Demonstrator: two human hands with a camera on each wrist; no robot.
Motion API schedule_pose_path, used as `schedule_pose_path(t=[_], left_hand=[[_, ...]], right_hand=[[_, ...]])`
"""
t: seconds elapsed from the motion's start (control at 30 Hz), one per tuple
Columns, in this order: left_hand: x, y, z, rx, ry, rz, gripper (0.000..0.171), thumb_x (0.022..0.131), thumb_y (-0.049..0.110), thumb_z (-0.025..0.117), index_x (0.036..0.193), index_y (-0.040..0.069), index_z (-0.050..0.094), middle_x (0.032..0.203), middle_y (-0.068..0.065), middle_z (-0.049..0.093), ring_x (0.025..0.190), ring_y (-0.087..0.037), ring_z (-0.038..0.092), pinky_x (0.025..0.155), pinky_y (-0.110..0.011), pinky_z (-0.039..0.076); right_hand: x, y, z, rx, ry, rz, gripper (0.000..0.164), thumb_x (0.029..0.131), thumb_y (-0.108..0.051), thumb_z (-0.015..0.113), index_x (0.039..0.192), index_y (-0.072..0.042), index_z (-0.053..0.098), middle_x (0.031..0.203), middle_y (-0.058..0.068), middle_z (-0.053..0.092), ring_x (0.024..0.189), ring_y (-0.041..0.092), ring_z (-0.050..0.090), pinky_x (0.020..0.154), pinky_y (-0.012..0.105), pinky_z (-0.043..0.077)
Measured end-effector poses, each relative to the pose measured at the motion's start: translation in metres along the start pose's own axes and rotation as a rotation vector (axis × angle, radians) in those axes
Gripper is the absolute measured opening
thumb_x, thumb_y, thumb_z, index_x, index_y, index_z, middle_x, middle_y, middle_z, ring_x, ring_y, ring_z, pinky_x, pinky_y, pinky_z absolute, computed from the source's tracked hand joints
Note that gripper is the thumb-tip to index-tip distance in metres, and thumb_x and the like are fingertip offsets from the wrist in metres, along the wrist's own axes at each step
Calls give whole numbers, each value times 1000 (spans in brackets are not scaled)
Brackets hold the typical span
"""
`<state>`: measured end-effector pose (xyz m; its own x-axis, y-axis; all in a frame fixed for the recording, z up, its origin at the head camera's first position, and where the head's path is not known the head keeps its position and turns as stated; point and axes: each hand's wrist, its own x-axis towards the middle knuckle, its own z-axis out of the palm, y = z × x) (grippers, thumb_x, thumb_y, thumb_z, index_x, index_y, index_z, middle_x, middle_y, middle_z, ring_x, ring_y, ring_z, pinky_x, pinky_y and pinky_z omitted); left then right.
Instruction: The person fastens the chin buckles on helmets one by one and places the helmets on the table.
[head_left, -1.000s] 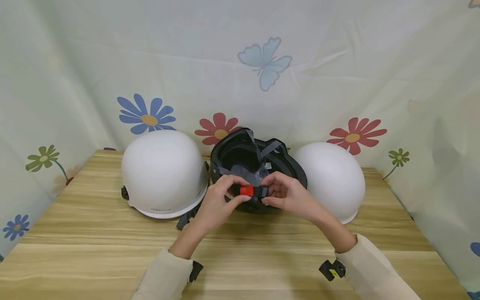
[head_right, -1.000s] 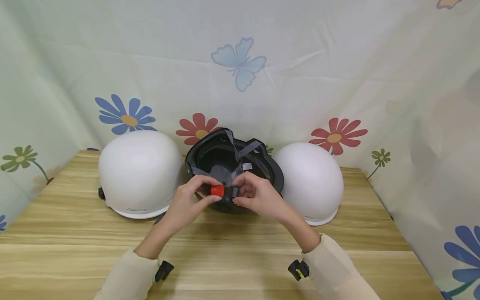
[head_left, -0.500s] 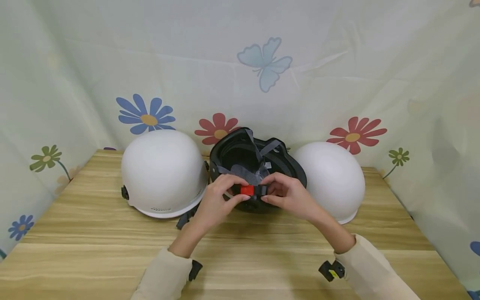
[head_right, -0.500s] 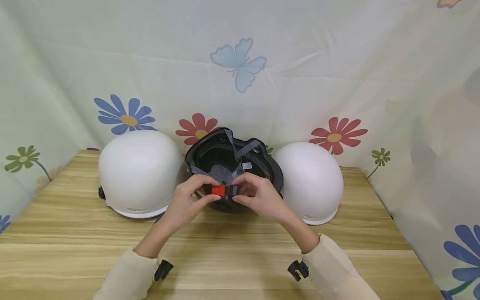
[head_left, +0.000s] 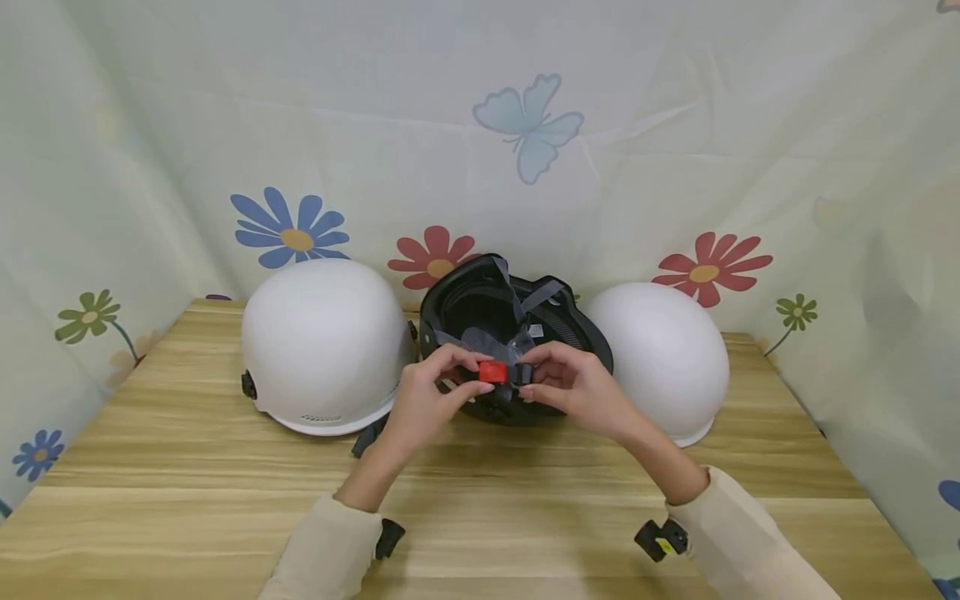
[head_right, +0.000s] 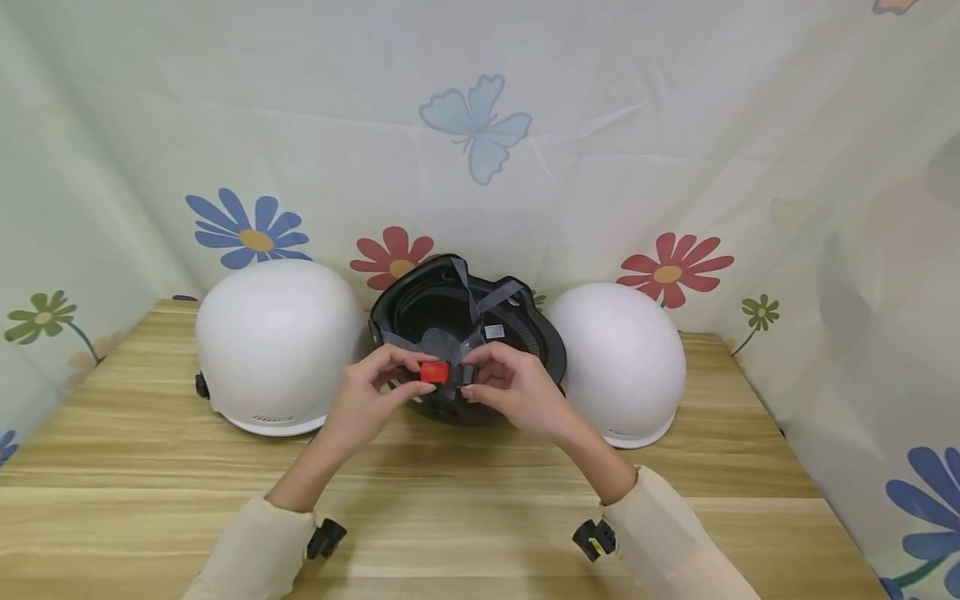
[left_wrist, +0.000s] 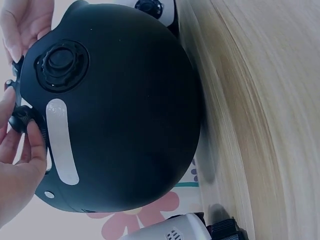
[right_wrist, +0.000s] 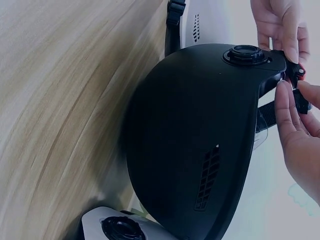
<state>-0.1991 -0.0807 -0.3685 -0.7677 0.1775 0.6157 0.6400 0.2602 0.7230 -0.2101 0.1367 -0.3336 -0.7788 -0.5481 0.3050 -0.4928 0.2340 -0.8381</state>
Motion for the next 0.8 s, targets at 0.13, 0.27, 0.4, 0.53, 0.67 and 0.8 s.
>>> schedule_pose_path(t=[0.13,0.27,0.4,0.53,0.67,0.8], left_hand=[[0,-1,0,-26,10,-4,18,75,12,73,87,6,61,102,-5,67,79,-14,61,66,-33,51],[0,-1,1,-44,23,-6,17,75,10,73,87,5,63,102,-5,67,81,-15,60,68,-31,51],[1,1,2,-37,38,-15,16,74,5,73,87,1,63,99,-10,66,77,-19,61,68,-32,51],[1,2,3,-39,49,-30,16,74,-1,72,87,-2,63,97,-15,66,75,-24,60,66,-36,51],[0,3,3,-54,63,-27,15,75,2,71,89,0,66,97,-11,67,75,-21,59,66,-34,50],[-1,0,4,-72,74,14,15,77,8,71,91,5,68,97,-6,67,75,-15,58,66,-29,50]], right_hand=[[0,0,0,7,3,-9,28,80,8,64,107,6,55,83,16,62,73,20,63,70,28,53],[1,0,-1,22,11,-19,27,81,8,62,106,8,54,82,17,63,73,20,64,70,27,52],[0,-1,-1,30,13,-5,26,82,8,62,107,8,54,81,16,63,72,20,64,71,26,52],[0,-2,-1,27,9,4,26,82,7,62,107,8,54,81,16,63,72,22,64,71,26,52],[-1,-2,-1,13,3,26,27,83,6,61,108,7,54,81,14,63,73,22,64,71,27,52],[-2,-2,0,0,3,43,26,83,6,61,108,6,54,81,14,64,72,21,65,71,29,52]])
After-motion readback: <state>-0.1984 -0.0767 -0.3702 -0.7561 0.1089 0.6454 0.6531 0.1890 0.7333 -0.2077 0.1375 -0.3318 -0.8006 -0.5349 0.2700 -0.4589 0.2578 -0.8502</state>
